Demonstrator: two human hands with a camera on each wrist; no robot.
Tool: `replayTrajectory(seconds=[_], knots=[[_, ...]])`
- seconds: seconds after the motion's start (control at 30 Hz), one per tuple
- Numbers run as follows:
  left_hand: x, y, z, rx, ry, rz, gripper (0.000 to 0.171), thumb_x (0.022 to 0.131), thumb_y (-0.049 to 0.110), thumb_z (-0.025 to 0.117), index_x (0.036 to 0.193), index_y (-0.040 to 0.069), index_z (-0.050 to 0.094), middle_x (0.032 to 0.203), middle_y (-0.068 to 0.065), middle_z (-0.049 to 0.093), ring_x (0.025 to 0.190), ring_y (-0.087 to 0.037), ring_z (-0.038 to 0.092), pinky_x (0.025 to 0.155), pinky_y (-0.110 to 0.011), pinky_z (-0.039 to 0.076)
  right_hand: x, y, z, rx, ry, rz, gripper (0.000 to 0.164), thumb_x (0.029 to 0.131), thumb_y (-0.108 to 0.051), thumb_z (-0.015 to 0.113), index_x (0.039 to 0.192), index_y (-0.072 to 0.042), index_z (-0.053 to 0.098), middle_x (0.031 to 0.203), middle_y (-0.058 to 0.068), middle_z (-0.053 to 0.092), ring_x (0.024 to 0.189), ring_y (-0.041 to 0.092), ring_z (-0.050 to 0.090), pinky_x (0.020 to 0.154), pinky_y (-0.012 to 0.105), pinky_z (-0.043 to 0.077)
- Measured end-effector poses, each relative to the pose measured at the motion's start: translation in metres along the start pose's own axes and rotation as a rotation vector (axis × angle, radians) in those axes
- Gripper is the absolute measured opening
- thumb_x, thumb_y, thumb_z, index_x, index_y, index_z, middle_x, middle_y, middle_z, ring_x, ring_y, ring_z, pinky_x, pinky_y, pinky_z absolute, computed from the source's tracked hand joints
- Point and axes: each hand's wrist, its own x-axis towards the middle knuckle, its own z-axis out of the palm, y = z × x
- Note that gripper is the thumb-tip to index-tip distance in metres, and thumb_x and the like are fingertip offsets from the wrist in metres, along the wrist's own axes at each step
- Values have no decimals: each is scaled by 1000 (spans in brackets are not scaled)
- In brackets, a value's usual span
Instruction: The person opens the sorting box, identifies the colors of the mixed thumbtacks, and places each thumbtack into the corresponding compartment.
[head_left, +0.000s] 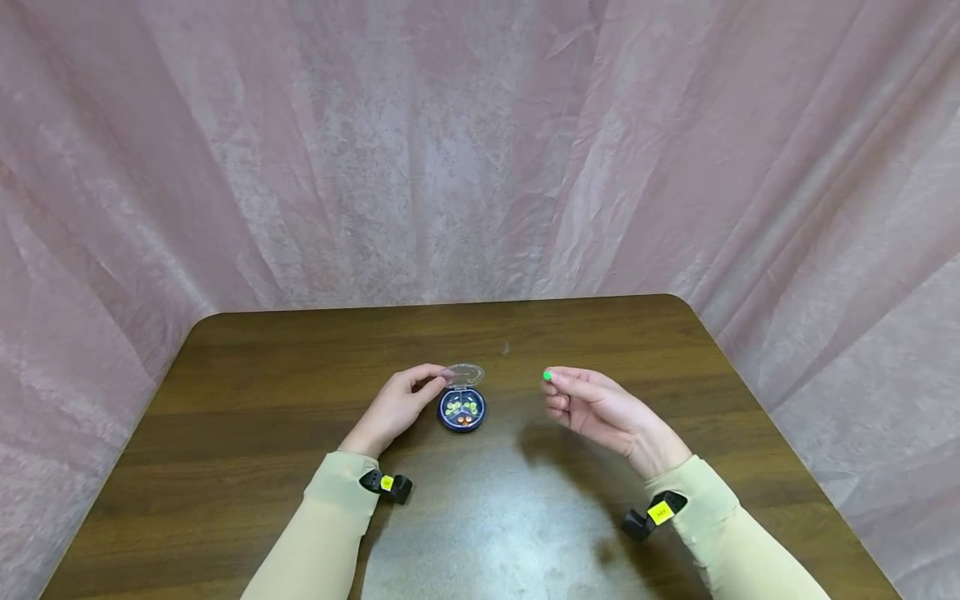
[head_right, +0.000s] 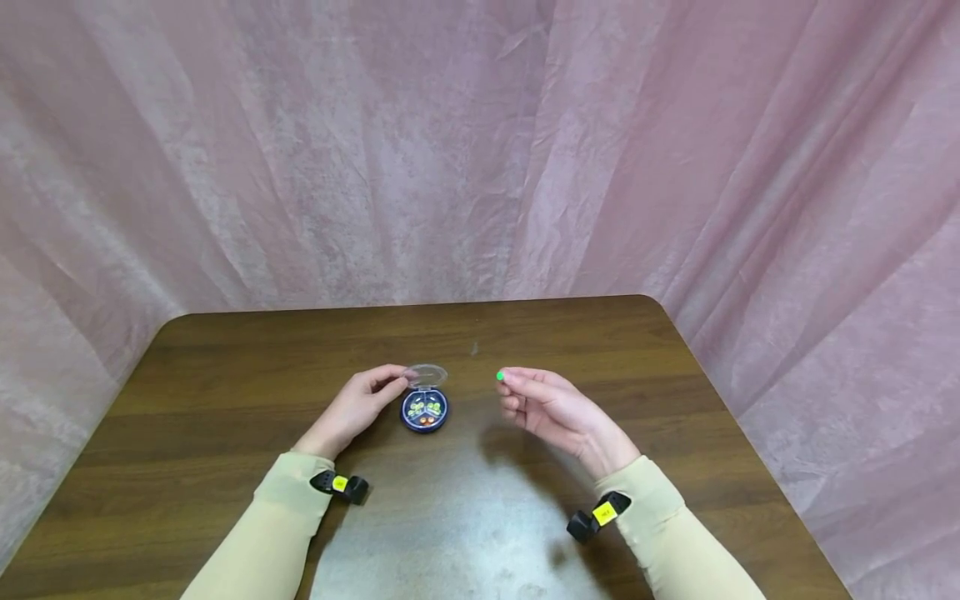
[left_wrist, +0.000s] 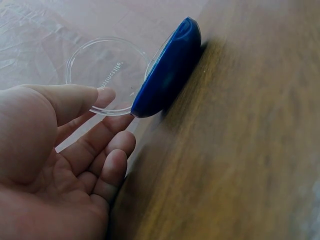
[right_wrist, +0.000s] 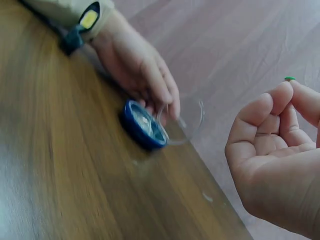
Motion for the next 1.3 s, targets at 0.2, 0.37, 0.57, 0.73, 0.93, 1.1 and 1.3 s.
replayTrajectory(seconds=[0.2,0.37,0.57,0.73,0.93,1.1,1.3], knots=[[0,-1,0,-4,1,10,32,100,44,57,123,27,70,123,13,64,121,-9,54,104,-40,39,2,-1,8,6,-46,6,23,108,-10,38,96,-8,58,86,-1,46,75,11,42,74,27,37],[1,-2,1,1,5,16,29,99,45,57,121,31,70,121,15,64,120,-9,55,104,-40,40,3,-1,11,-7,-49,15,22,109,-10,38,96,-8,56,86,0,45,75,12,40,73,27,35],[1,-1,1,1,7,20,27,100,43,57,121,31,70,120,16,65,120,-9,55,103,-39,41,7,3,11,-40,-51,7,19,108,-10,41,97,-7,56,86,0,45,75,12,41,72,27,34],[2,-2,1,5,9,24,26,101,41,57,121,30,70,120,16,65,119,-9,56,103,-39,41,14,10,12,-333,103,5,18,101,-18,59,102,-1,63,83,0,52,73,13,48,70,26,41],[2,-3,0,9,19,18,26,100,42,58,120,30,70,119,16,65,118,-8,56,103,-38,41,30,19,21,-1074,288,-42,21,92,-31,71,100,-12,74,83,-1,65,75,14,57,68,29,47],[1,-2,0,6,21,15,29,100,44,57,121,30,71,120,17,65,119,-8,55,103,-39,40,50,31,30,-1565,314,-246,5,91,-28,71,86,-28,71,81,-17,59,73,4,55,68,25,46],[1,-3,2,12,15,29,32,100,43,57,123,25,70,121,15,66,120,-7,55,104,-38,39,70,46,37,-1804,268,-393,5,90,-25,72,85,-25,72,79,-17,55,69,1,51,61,24,44]])
